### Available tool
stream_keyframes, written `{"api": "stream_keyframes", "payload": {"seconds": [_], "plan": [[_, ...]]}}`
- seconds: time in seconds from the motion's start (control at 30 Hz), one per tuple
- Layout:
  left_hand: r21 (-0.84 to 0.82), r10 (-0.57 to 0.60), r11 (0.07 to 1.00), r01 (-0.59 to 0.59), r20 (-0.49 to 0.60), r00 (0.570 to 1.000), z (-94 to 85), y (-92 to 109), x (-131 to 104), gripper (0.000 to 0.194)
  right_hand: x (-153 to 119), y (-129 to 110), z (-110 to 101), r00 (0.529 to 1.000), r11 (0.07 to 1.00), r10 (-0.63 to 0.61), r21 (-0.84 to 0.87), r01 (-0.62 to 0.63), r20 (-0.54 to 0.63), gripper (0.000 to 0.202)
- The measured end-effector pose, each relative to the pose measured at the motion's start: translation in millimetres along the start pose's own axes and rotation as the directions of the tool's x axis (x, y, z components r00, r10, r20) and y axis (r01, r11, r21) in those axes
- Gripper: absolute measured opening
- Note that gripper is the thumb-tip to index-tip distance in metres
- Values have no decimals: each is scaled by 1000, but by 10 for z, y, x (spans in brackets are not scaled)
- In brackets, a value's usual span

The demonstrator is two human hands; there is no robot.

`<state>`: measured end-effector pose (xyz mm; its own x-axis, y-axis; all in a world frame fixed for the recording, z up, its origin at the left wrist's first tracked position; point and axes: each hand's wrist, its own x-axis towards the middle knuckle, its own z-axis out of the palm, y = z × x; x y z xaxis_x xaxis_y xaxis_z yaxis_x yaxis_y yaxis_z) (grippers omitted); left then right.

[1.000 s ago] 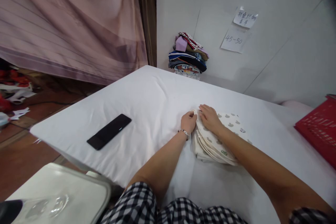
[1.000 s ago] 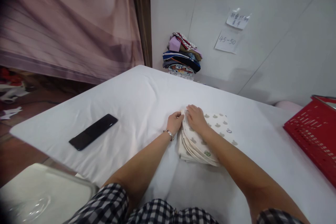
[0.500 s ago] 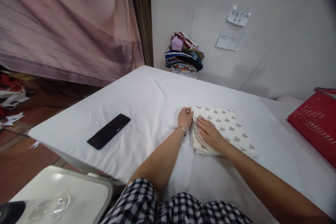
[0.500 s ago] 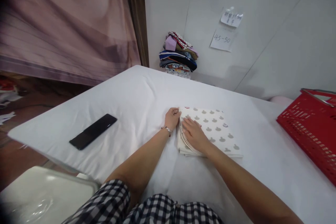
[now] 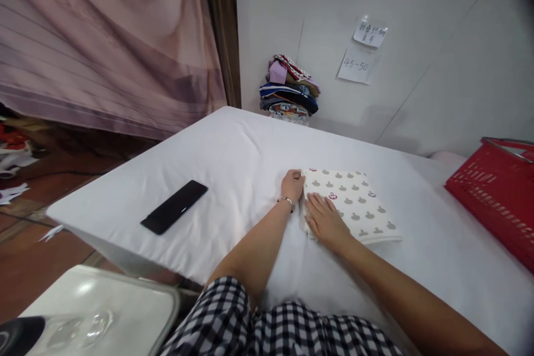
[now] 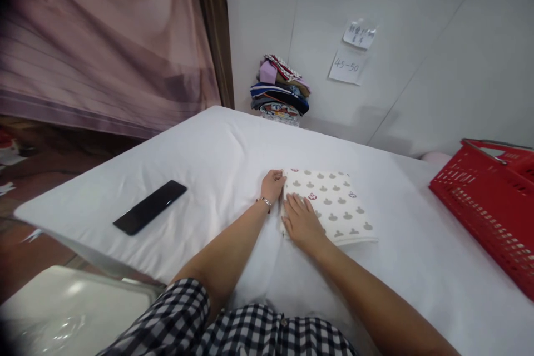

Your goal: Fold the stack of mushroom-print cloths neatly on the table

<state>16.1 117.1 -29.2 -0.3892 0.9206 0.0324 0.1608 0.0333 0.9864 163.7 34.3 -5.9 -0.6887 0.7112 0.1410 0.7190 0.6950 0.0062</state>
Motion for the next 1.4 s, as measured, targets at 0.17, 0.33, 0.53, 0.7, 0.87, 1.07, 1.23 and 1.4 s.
{"api": "stream_keyframes", "payload": {"seconds": [0.17, 0.33, 0.53, 0.7, 0.87, 1.07, 1.23, 1.4], "plan": [[63, 20, 998, -17, -41, 999, -40, 37, -13, 27, -2, -3, -6, 1000, 1000, -4, 6, 4, -6, 50], [124, 123, 987, -107, -134, 983, -52, 71, -41, 29, 10, -4, 9, 1000, 1000, -6, 19, 7, -19, 50], [208, 440, 885, -416, -84, 894, -40, 107, -82, 24, 10, -10, 4, 1000, 1000, 1, 28, 0, -20, 50], [250, 186, 957, -149, -134, 973, -131, 19, 29, 19, 1, -15, 1, 1000, 999, -5, 35, 6, -28, 48], [345, 191, 927, -150, -90, 977, -152, -59, 97, 11, -6, -9, 29, 999, 999, -14, 35, 16, -47, 48], [377, 210, 914, -152, -116, 971, -118, -22, 67, 14, -10, -8, 51, 999, 999, -6, 48, 8, -49, 48], [358, 185, 924, -138, -101, 977, -108, -32, 70, 10, -12, -19, 29, 999, 999, -1, 43, 3, -40, 48], [313, 210, 934, -170, -98, 973, -101, -60, 89, 9, -15, -25, 16, 999, 999, -3, 32, 4, -40, 48]]}}
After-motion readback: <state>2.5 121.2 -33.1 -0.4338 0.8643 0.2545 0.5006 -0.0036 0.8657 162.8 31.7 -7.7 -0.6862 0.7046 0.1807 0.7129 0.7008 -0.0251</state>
